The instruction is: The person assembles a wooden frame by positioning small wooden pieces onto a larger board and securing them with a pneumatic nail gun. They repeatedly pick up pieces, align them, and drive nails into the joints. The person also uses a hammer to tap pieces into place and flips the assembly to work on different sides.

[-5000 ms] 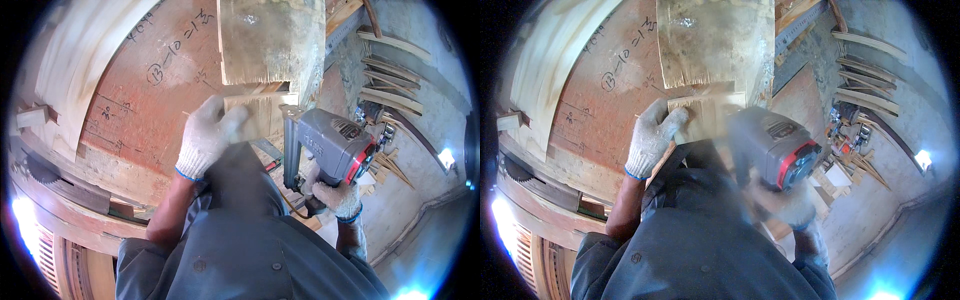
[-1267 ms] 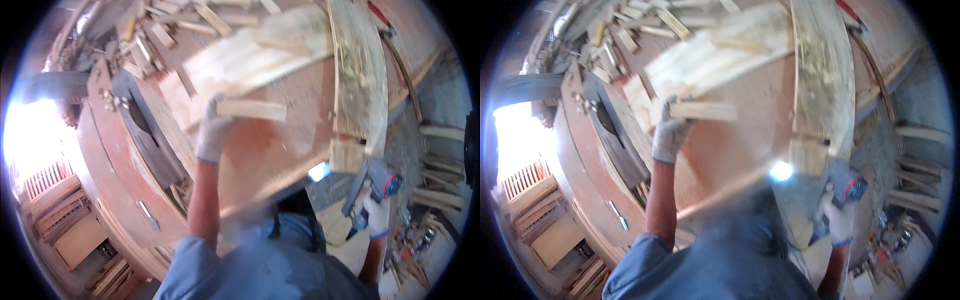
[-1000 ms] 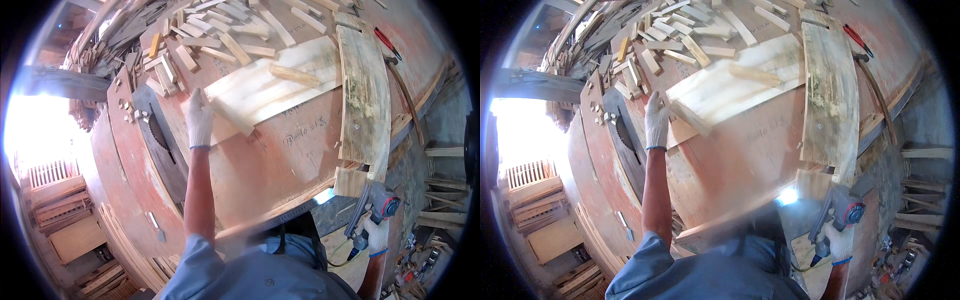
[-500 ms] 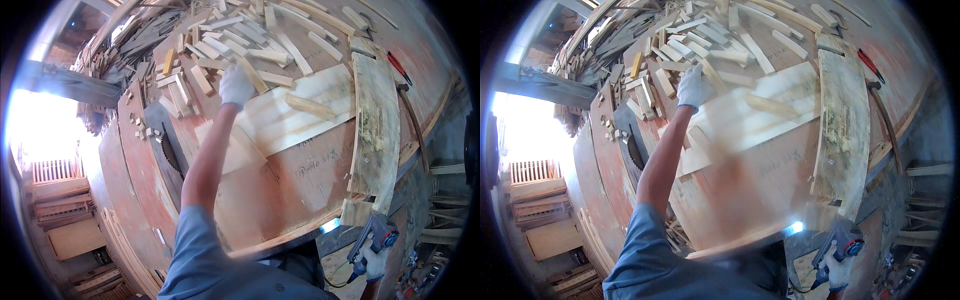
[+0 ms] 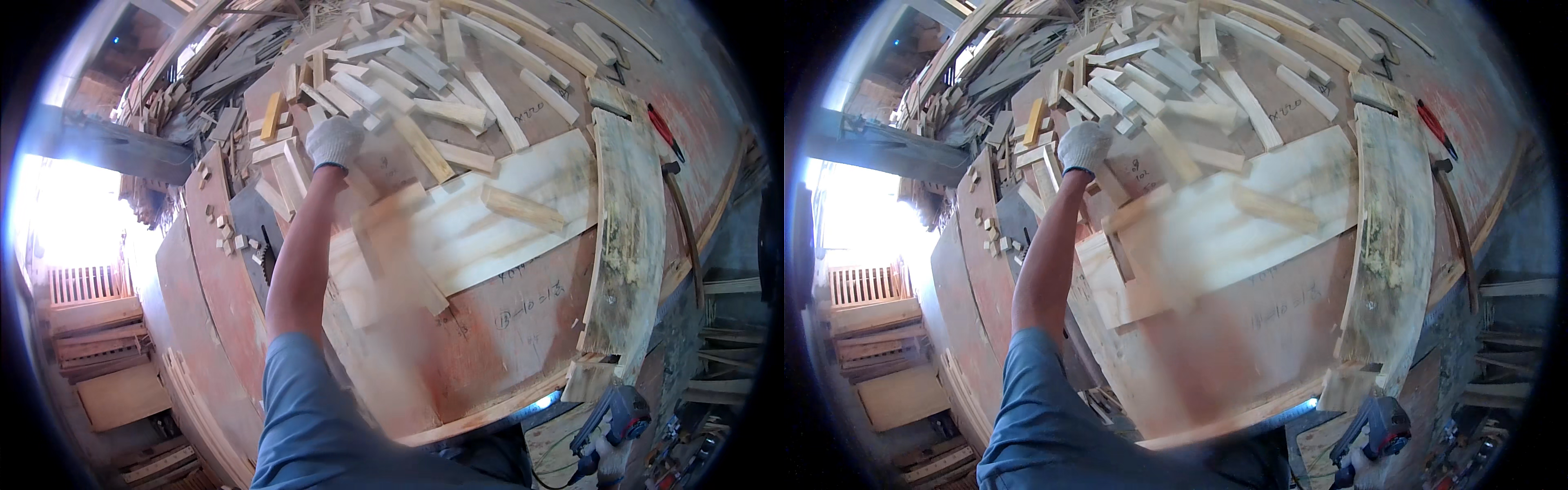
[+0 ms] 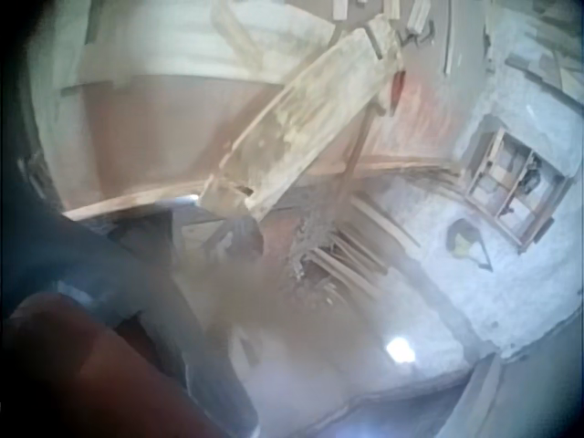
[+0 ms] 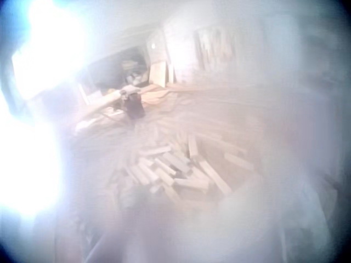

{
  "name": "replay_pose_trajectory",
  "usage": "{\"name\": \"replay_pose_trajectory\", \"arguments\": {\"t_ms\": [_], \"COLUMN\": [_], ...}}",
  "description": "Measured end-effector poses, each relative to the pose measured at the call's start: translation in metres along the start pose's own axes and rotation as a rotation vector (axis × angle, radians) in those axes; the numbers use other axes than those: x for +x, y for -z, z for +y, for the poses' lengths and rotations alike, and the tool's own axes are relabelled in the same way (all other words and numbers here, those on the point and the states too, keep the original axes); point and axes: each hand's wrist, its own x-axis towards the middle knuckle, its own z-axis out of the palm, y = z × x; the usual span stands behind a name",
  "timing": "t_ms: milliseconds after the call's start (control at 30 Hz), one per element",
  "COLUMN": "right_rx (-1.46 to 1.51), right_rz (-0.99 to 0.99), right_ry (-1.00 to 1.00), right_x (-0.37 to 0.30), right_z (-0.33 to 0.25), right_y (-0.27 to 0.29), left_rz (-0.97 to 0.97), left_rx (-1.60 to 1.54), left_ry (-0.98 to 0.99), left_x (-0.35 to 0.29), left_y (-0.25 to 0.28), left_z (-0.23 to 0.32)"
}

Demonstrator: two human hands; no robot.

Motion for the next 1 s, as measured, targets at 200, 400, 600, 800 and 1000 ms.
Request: {"name": "replay_pose_trajectory", "arguments": {"t_ms": [200,400,600,800,1000], "right_rx": [-0.195,-0.328,-0.414,0.094,0.201], "right_rz": [0.014,0.026,0.046,-0.087,-0.114], "right_ry": [0.021,0.047,0.13,-0.11,-0.023], "right_x": [-0.006,-0.007,-0.007,-0.01,-0.006], "right_z": [-0.005,-0.01,-0.017,-0.013,0.001], "right_y": [0.003,0.006,0.013,0.003,0.006], "left_rz": [0.24,0.27,0.155,-0.401,-0.656], "left_rx": [-0.155,-0.087,-0.446,-1.343,-0.886], "left_ry": [-0.148,0.006,-0.062,-0.176,-0.625], "left_x": [0.026,0.05,0.046,-0.133,-0.373], "left_y": [-0.015,-0.041,-0.03,0.024,-0.024], "left_z": [0.014,0.056,0.013,0.023,0.048]}}
